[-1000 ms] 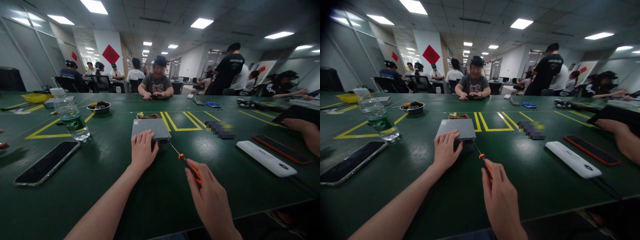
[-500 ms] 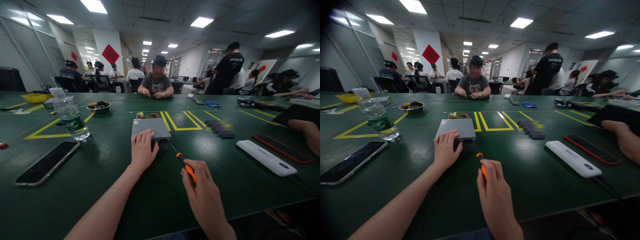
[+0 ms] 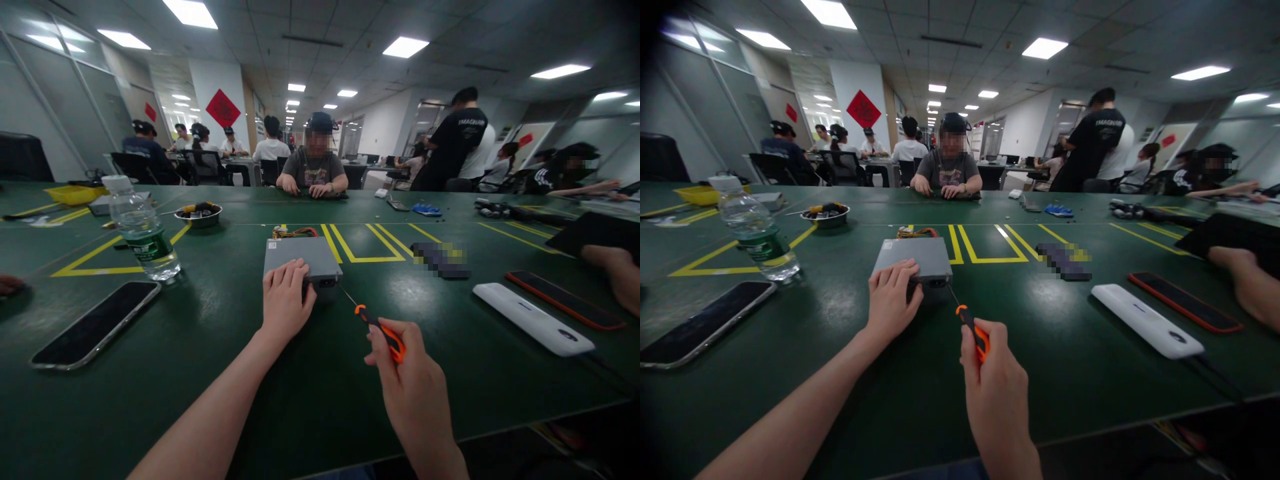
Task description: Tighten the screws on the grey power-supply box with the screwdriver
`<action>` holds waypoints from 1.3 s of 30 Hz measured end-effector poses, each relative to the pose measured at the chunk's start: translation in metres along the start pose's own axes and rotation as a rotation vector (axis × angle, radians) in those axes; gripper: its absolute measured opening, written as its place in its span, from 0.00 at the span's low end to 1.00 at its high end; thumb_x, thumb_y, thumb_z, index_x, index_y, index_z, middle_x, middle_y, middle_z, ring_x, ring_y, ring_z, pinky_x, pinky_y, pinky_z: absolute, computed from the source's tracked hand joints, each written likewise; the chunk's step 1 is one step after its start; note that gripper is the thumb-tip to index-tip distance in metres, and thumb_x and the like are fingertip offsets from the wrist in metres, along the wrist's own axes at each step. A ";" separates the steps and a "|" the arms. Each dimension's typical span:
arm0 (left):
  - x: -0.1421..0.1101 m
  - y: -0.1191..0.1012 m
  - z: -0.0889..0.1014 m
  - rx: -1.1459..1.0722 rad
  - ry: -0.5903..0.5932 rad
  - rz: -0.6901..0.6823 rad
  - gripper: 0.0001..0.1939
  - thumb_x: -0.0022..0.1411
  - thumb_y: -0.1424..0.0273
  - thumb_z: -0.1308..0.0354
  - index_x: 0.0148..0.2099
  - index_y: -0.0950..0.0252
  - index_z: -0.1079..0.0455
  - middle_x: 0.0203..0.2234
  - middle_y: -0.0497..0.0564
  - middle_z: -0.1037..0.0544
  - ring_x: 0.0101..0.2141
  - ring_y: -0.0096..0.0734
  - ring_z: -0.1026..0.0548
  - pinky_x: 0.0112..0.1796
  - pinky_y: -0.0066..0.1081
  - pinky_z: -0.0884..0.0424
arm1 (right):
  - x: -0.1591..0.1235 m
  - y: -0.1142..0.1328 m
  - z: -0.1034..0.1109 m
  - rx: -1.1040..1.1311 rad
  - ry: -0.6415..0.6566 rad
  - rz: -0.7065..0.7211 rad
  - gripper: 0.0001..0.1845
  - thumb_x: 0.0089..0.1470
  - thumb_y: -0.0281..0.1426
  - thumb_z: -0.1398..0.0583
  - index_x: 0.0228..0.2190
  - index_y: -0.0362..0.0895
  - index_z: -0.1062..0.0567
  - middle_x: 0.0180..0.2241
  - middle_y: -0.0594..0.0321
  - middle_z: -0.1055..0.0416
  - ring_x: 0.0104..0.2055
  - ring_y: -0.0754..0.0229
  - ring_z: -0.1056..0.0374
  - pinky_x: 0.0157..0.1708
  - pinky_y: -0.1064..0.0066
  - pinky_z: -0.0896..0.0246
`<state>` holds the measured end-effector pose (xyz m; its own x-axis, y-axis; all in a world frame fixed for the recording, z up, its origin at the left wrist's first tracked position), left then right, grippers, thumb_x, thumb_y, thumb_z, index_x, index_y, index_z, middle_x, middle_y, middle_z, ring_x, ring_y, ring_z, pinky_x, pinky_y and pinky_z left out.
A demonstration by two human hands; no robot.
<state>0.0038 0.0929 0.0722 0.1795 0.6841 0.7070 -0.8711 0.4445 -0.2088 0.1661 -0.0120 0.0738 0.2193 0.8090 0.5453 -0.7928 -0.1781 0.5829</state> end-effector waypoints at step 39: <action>0.000 0.001 0.001 -0.001 0.004 -0.019 0.14 0.58 0.69 0.50 0.48 0.60 0.36 0.51 0.52 0.30 0.52 0.40 0.36 0.50 0.42 0.44 | -0.005 -0.010 -0.002 -0.229 -0.016 0.076 0.18 0.59 0.44 0.54 0.38 0.45 0.33 0.20 0.68 0.30 0.19 0.63 0.31 0.18 0.74 0.39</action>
<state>0.0026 0.0926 0.0729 0.1975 0.6778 0.7082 -0.8671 0.4578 -0.1964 0.1721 -0.0134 0.0639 0.1612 0.7889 0.5930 -0.9151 -0.1056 0.3891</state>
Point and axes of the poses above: each hand's wrist, its own x-axis towards the middle knuckle, its own z-axis out of the back of the hand, y = z × x, the point moved 10 cm from there along x, towards the middle knuckle
